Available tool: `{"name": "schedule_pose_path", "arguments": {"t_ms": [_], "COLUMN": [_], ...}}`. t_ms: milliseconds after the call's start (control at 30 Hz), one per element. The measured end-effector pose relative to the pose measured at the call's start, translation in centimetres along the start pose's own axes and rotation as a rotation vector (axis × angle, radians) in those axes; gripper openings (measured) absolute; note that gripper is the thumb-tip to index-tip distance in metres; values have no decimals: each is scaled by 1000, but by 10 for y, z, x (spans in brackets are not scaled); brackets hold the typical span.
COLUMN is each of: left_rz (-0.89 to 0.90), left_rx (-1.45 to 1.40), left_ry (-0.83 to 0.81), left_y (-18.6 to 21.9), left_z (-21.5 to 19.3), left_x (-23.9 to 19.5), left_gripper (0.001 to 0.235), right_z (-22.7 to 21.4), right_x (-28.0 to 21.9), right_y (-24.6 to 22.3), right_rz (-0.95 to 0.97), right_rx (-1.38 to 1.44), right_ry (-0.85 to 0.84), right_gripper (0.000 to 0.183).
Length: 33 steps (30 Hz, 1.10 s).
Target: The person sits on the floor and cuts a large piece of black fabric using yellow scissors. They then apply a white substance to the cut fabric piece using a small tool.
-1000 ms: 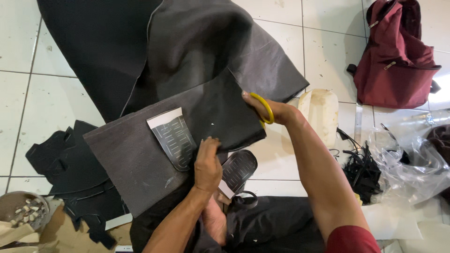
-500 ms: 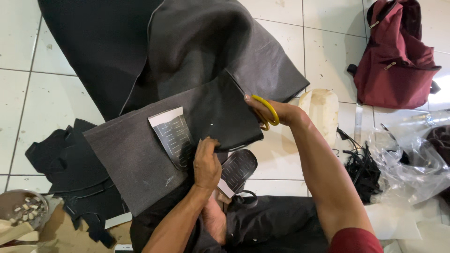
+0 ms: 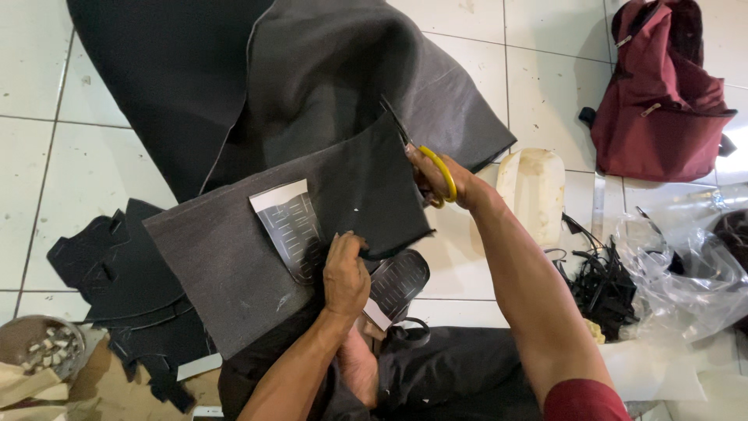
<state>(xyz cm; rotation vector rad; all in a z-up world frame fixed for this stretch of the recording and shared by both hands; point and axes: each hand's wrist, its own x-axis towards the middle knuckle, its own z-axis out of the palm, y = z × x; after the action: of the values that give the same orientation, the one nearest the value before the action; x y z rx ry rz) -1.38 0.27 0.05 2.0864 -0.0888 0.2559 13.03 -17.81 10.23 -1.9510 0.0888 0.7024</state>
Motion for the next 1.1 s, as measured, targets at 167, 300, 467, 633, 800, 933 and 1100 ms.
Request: {"name": "schedule_pose_path", "arguments": {"t_ms": [167,300,467,633,800,933,1100], "left_rz": [82,217,324,357,279,236,184], "left_rx": [27,160,107,-95,-283,-341,-204], "left_ry": [32,28,-88,-472,-795,-1084,-267], "left_y": [-3,-7,13,68,108,133,101], "left_z": [0,8,10,3,19,12,-63], "left_x": [1,-5,-27,-59,-101,-100,-11], "left_gripper": [15,14,16,18,38,77,50], "right_z": [2,20,46,47,4,1,27], "right_x": [-3,-37,-119,-194,-223,-217,-201], "right_y": [19,62,113,120,145,152,166], "right_rz": [-149,8,194,293,460,407,457], "right_rx": [-176,-224,-182,-9,-703,-729,-528], "right_ry": [67,294,489,567,579,707,701], "right_gripper": [60,49,45,27,24,25,28]}}
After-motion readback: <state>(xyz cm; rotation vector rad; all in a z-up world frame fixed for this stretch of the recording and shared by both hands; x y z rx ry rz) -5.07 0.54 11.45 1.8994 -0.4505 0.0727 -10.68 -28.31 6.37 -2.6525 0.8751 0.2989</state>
